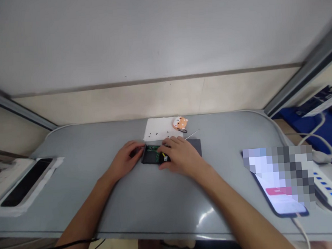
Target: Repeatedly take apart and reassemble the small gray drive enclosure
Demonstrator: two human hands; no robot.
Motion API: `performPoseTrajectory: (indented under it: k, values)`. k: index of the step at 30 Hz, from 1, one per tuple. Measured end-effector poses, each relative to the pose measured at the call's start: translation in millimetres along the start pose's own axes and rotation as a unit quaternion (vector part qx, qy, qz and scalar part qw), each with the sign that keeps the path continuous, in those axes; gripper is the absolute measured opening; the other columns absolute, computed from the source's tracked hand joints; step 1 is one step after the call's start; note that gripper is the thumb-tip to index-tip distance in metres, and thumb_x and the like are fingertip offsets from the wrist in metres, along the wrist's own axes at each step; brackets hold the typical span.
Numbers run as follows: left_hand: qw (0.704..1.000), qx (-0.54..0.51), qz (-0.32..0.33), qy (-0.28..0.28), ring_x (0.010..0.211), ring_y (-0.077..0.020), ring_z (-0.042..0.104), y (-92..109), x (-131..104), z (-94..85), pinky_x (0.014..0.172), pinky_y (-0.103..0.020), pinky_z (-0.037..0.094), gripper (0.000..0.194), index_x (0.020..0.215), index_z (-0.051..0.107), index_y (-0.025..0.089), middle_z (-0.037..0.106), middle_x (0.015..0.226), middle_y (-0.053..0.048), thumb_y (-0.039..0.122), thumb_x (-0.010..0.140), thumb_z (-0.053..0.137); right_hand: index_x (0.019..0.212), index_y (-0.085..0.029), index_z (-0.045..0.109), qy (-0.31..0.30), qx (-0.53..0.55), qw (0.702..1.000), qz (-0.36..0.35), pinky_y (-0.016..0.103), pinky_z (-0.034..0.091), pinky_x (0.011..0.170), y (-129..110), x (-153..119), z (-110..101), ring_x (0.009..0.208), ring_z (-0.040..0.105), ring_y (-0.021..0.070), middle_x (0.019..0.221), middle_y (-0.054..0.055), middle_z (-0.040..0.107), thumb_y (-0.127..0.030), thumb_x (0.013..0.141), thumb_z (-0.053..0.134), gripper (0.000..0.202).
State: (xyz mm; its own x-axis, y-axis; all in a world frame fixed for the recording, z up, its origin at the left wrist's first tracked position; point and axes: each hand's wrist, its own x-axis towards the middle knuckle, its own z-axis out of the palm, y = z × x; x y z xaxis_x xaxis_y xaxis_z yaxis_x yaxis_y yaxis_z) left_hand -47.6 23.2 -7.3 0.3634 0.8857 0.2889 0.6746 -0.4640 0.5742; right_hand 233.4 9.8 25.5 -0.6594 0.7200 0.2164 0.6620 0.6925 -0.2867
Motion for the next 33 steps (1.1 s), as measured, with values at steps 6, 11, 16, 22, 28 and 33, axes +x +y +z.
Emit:
performPoseTrajectory:
  k: [6,11,16,22,28,33]
  values:
    - [1.000,0.003,-0.023,-0.001,0.097,-0.0215,0.064,5.0,-1.0,-1.3,0.091,-0.038,0.056,0.024,0.122,0.069,0.024,0.068,0.108,-0.006,0.032,0.107,0.052,0.124,-0.024,0.071,0.142,0.104,0.984,0.027,0.043,0.056,0.095,-2.0,-1.9,-15.0,0.112,0.071,0.0260,0.127,0.011,0.073,-0.024,0.103,0.058,0.025]
    - [0.997,0.011,-0.048,0.064,0.102,-0.0220,0.064,14.4,-3.9,-2.9,0.090,-0.038,0.057,0.036,0.140,0.059,0.027,0.064,0.126,-0.009,0.032,0.105,0.054,0.103,-0.022,0.072,0.366,0.183,0.908,0.089,0.037,0.056,0.086,-2.0,-6.1,-35.4,0.098,0.072,0.0220,0.104,0.009,0.076,-0.030,0.105,0.054,0.020]
    - [0.997,0.052,0.019,0.045,0.134,-0.0309,0.059,30.0,-5.8,1.7,0.117,-0.052,0.046,0.047,0.147,0.054,0.030,0.065,0.144,-0.009,0.034,0.101,0.062,0.085,-0.022,0.070,0.447,0.219,0.832,0.244,0.031,0.046,0.058,2.9,-8.7,-35.5,0.063,0.058,0.0168,0.069,0.002,0.061,-0.052,0.109,0.040,0.048]
    - [0.990,0.071,0.070,-0.100,0.150,-0.0331,0.049,44.6,-3.6,14.8,0.128,-0.058,0.027,0.055,0.155,0.049,0.033,0.061,0.155,-0.008,0.038,0.102,0.065,0.090,-0.023,0.068,0.363,0.259,0.836,0.319,0.026,0.040,0.051,5.2,-1.6,-22.6,0.055,0.050,0.0134,0.066,-0.002,0.058,-0.055,0.103,0.054,0.038]
    - [0.990,0.064,0.050,-0.119,0.150,-0.0305,0.048,39.8,-3.7,15.3,0.126,-0.053,0.029,0.053,0.154,0.048,0.035,0.061,0.155,-0.005,0.038,0.103,0.065,0.094,-0.022,0.071,0.316,0.256,0.861,0.307,0.026,0.044,0.061,6.3,1.8,-14.9,0.063,0.055,0.0132,0.073,-0.001,0.065,-0.054,0.103,0.055,0.036]
    - [0.990,0.065,0.057,-0.114,0.149,-0.0298,0.049,40.7,-3.6,14.1,0.126,-0.052,0.029,0.053,0.154,0.048,0.033,0.061,0.154,-0.006,0.034,0.104,0.064,0.093,-0.021,0.070,0.323,0.289,0.844,0.317,0.026,0.044,0.062,6.9,3.9,-13.3,0.065,0.056,0.0136,0.074,-0.001,0.064,-0.060,0.102,0.054,0.043]
